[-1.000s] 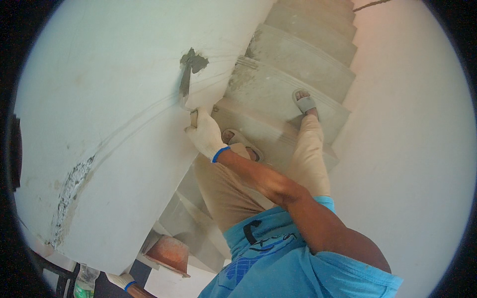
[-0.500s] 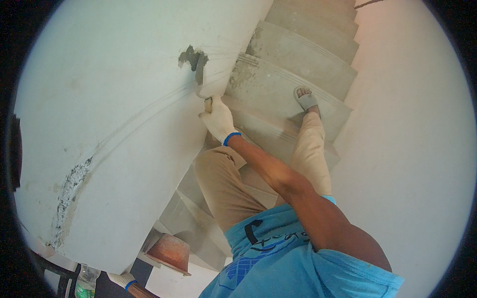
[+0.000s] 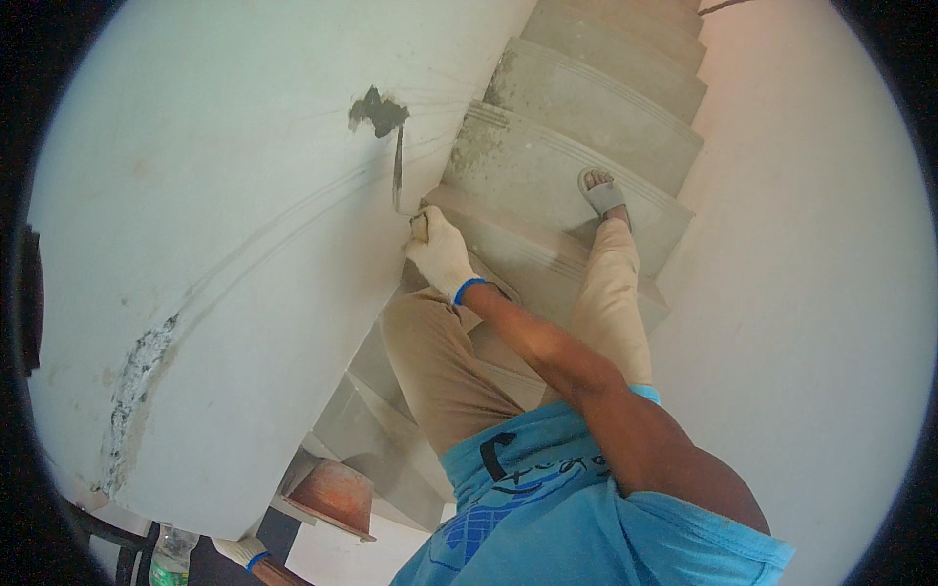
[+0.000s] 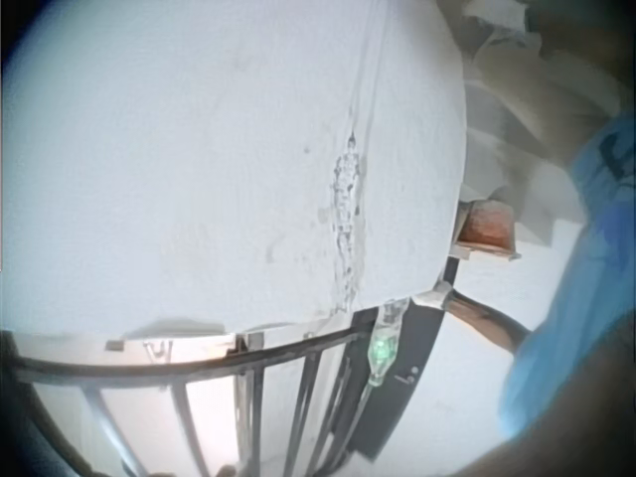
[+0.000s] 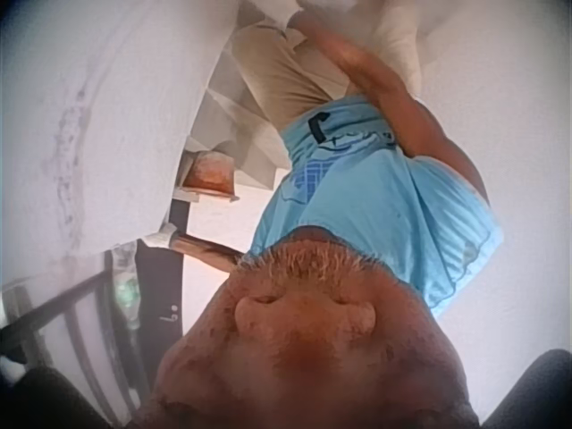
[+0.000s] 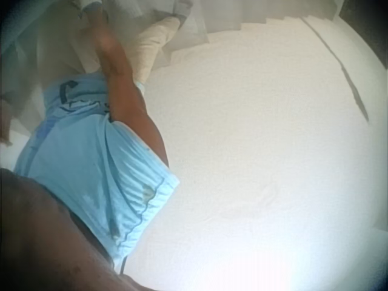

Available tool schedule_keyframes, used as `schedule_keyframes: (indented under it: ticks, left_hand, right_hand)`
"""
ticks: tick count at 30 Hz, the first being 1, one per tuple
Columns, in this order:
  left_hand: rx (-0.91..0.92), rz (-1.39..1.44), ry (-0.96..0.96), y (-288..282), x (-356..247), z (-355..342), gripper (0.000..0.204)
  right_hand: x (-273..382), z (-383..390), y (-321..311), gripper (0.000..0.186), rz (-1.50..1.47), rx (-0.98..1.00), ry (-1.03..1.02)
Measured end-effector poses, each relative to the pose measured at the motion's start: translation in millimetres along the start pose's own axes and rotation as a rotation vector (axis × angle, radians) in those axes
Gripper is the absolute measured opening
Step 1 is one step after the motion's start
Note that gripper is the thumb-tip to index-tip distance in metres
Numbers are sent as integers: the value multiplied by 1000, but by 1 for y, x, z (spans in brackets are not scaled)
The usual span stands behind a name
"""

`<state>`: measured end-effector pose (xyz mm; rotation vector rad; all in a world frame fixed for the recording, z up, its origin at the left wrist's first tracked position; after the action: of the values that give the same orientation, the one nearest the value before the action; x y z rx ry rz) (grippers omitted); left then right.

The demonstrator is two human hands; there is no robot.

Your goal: The person pours water from a plastic bottle onto a damaged section of a white wall under a staircase. They then use a trowel to scoop cement from a bucket and apply it to the wetted area, smoothing the surface to repair the damage.

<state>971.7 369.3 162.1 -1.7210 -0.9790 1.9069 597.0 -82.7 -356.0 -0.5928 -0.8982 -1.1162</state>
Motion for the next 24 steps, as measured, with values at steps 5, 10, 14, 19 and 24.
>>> schedule_keyframes:
  ticks: [5,10,14,19,24]
  left_hand:
    - [2,-52,27,1,-2,-4,57]
    - [29,-102,95,-5,-1,-10,55]
    - [-11,-23,100,3,-6,2,54]
    - [9,-40,70,-12,4,-16,55]
    - [56,-48,114,-14,2,-17,55]
  right_hand:
    - [8,-15,-1,39,-95,26,163]
    - [-1,-25,14,36,-118,28,44]
    - [10,-21,17,34,-125,55,77]
    - [16,-5,22,37,-194,87,19]
    - [34,9,17,38,-205,154,-1]
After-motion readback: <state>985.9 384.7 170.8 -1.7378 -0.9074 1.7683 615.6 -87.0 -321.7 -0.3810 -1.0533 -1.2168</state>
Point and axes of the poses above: each hand's wrist, its own z-axis away from the middle knuckle, its own y-axis out of the palm, x = y × z, the point moved 6 cm from there along -z, towards the middle knuckle, and after that the axes turned 8 degrees about -y, right-handed, at the moved point
